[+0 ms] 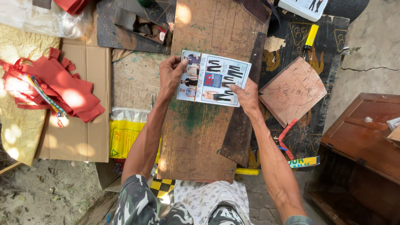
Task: The person cuts printed advertising paper into strips with a utility knife, using a long saw blade as a straightedge on a wooden board. They cut along the blade, fold and stack the cut strips, reposition the paper, and continue cutting more strips.
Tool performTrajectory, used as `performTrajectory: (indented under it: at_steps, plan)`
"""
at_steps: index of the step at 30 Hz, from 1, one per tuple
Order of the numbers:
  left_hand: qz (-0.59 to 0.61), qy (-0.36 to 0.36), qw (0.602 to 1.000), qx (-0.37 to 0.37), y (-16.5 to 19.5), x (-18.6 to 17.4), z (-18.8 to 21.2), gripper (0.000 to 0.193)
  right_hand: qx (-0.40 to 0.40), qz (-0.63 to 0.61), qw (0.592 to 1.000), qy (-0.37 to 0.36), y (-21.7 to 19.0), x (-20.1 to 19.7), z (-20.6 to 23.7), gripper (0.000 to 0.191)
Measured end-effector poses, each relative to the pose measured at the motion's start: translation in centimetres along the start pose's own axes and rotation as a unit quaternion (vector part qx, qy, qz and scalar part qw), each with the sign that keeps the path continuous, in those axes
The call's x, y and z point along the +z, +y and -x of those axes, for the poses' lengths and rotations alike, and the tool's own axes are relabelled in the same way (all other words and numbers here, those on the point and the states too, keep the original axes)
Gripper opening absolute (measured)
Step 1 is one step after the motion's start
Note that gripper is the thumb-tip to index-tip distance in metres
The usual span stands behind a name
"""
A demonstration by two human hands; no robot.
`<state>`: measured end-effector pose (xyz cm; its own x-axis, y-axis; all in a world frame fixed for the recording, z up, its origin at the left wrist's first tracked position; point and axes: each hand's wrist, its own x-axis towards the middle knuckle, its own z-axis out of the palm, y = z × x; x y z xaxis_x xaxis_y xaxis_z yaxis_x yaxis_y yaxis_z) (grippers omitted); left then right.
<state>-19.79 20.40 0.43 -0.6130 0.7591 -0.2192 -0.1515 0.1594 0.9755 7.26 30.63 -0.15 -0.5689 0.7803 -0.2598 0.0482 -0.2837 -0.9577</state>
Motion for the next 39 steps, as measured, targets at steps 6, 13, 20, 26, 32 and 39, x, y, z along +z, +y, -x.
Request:
performTrajectory:
  at_steps: [6,13,20,26,32,39]
  plan:
    - [-0.164,0.089,0.981,-0.052,1.3,0.0,-0.2,0.014,0.044,0.111,0.992,0.046,-0.5,0.8,-0.2,0.022]
    - [-0.364,0.13,0.908,0.163,-0.1,0.5,-0.5,0.012,0.066,0.22,0.966,0.121,-1.5,1.0,0.2,0.025]
    - [-0.441,0.136,0.841,0.283,2.0,0.8,0.5,0.029,-0.027,0.29,0.938,0.188,-1.5,-10.1,10.5,0.016]
    - [-0.295,-0.052,0.947,0.113,2.5,10.9,15.2,0.011,0.032,0.236,0.864,0.443,1.1,-23.4,26.3,0.014]
    - [-0.258,-0.27,0.921,0.109,-3.9,27.5,27.5,0.019,0.039,0.336,0.838,0.427,4.2,-23.4,31.9,0.04]
    - [-0.347,-0.357,0.84,0.217,-8.8,35.5,32.7,0.031,0.029,0.453,0.781,0.429,3.1,-24.3,30.6,0.093]
